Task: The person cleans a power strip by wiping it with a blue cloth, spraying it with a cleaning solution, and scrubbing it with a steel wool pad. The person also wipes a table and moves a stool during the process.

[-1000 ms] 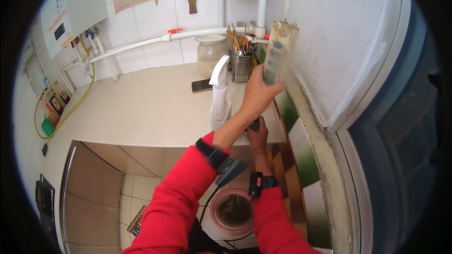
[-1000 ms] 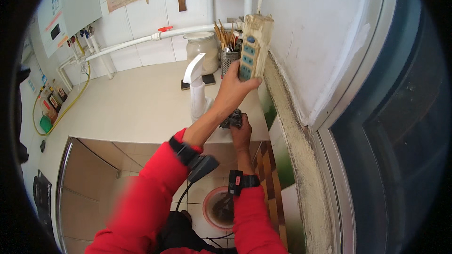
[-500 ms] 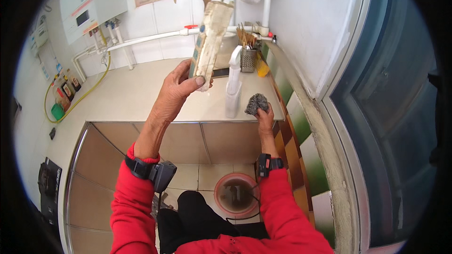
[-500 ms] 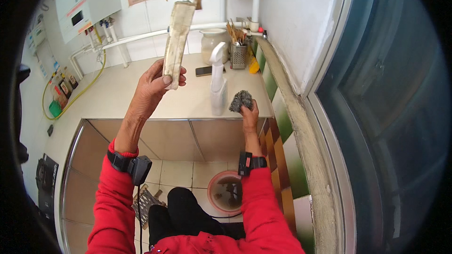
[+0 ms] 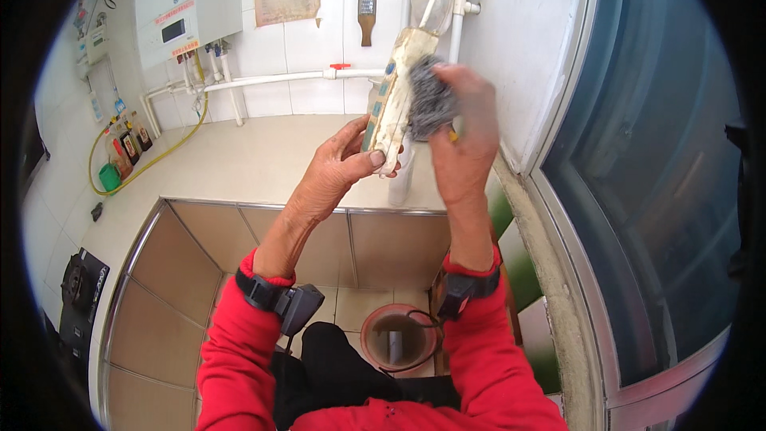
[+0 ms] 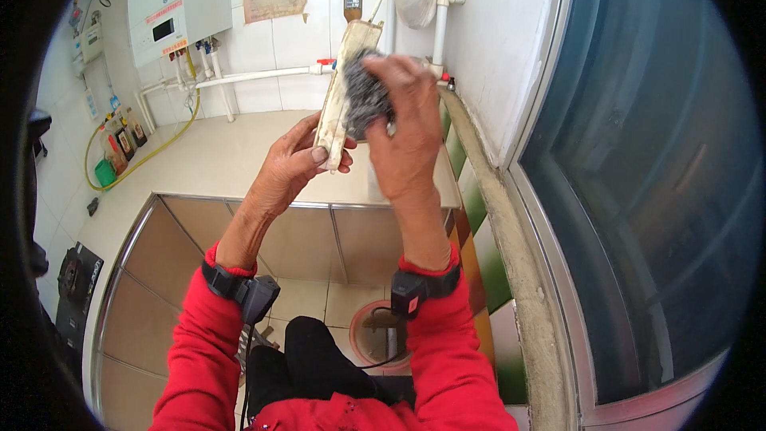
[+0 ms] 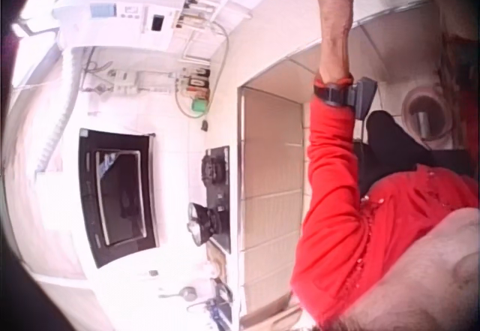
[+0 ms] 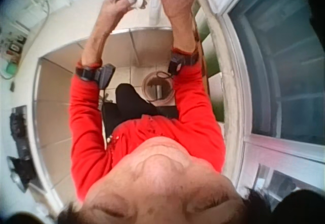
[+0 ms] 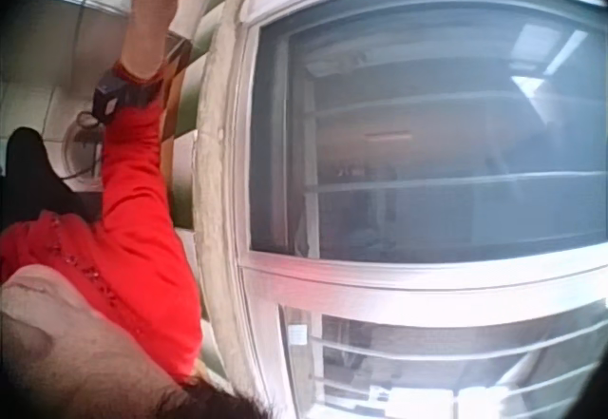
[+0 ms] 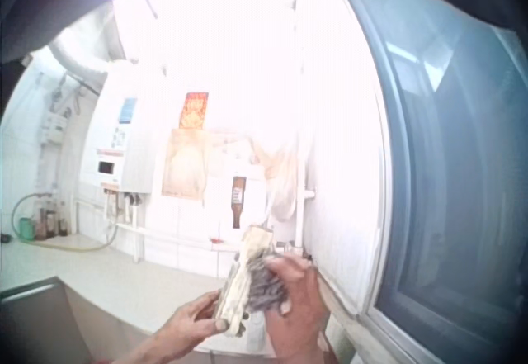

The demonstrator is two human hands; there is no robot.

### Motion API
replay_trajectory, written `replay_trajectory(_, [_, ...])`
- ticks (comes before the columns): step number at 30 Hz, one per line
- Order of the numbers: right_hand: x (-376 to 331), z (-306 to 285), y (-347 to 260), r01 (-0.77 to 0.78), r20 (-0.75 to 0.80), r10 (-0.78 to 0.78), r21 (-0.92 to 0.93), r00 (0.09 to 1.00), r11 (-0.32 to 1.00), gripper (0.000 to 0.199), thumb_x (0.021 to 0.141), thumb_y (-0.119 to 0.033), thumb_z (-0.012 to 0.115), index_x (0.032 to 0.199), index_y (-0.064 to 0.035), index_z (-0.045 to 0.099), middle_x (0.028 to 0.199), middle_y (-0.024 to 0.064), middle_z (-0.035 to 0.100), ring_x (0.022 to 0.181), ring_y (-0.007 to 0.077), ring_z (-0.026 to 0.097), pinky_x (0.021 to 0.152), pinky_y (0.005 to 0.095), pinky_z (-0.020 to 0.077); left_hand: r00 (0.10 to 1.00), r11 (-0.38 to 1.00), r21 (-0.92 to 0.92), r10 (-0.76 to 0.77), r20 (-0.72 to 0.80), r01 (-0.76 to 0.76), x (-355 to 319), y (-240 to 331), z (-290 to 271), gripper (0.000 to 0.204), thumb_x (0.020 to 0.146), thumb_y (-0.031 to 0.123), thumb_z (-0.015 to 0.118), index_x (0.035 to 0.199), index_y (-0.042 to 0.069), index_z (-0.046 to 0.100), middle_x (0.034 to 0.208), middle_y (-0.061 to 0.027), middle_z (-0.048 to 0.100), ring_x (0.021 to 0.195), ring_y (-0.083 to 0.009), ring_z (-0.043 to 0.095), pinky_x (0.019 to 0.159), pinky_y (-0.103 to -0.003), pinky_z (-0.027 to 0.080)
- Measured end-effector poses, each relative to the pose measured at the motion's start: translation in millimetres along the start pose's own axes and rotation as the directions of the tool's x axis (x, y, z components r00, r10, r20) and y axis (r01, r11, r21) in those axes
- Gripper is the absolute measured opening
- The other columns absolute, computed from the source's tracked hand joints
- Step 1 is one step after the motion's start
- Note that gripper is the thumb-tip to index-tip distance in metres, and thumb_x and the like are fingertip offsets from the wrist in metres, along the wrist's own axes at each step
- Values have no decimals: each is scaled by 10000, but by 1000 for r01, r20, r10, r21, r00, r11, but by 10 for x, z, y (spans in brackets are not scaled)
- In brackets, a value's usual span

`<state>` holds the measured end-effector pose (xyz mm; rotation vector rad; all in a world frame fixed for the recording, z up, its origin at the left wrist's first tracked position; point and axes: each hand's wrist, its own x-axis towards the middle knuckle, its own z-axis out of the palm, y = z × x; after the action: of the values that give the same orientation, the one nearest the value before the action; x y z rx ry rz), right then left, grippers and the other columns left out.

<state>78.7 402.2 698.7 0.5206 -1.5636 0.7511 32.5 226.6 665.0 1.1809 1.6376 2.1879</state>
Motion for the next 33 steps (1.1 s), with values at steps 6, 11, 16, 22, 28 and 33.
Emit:
replay_trajectory(6, [-208, -1, -316, 99, 134, -92, -48, 987, 994, 533, 703, 70, 668, 1201, -116, 635, 1197, 165, 529, 1069, 358, 541, 930, 429, 447, 991, 995, 84, 59, -119, -50, -55, 97, -4, 767, 842, 197, 715, 1451, -77, 339, 1252, -128, 570, 1064, -171, 570, 914, -317, 484])
replay_trajectory(11, [361, 0, -99, 96, -31, -102, -156, 994, 983, 460, 735, 66, 644, 1170, -82, 632, 1128, 163, 539, 1048, 357, 547, 882, 438, 450, 988, 985, 172, 56, -144, -31, -95, 142, 149, 737, 830, 198, 693, 1426, -89, 369, 1160, -120, 588, 984, -166, 574, 852, -303, 495])
replay_trajectory(16, [53, -5, -276, 165, 159, -145, -118, 977, 979, 416, 755, 56, 618, 1150, -74, 633, 1113, 165, 544, 1025, 353, 561, 863, 427, 459, 984, 972, 232, 71, -162, -32, -89, 231, 120, 668, 841, 180, 672, 1404, -74, 416, 1107, -102, 602, 938, -159, 578, 826, -304, 496])
replay_trajectory(22, [552, 7, -183, 20, 54, -11, -170, 998, 985, 408, 716, 40, 653, 1107, -75, 638, 1055, 153, 549, 988, 348, 568, 866, 428, 466, 981, 957, 289, 91, -170, -39, -113, 240, 105, 644, 851, 170, 655, 1398, -79, 424, 1109, -106, 598, 932, -151, 576, 818, -293, 486])
replay_trajectory(28, [378, 84, -320, 0, 215, 40, -183, 976, 983, 377, 729, 36, 641, 1092, -62, 641, 1023, 146, 553, 992, 343, 565, 864, 420, 467, 977, 956, 289, 103, -188, -45, -122, 333, 37, 637, 847, 180, 646, 1382, -92, 434, 1052, -102, 595, 878, -146, 576, 786, -294, 484])
replay_trajectory(33, [625, 73, -313, -61, 85, 80, -210, 993, 976, 366, 753, 31, 629, 1112, -38, 632, 1015, 164, 552, 963, 358, 566, 856, 433, 464, 984, 955, 293, 99, -148, -52, -136, 356, 37, 646, 843, 185, 649, 1378, -102, 430, 1004, -94, 599, 834, -143, 576, 763, -293, 484])
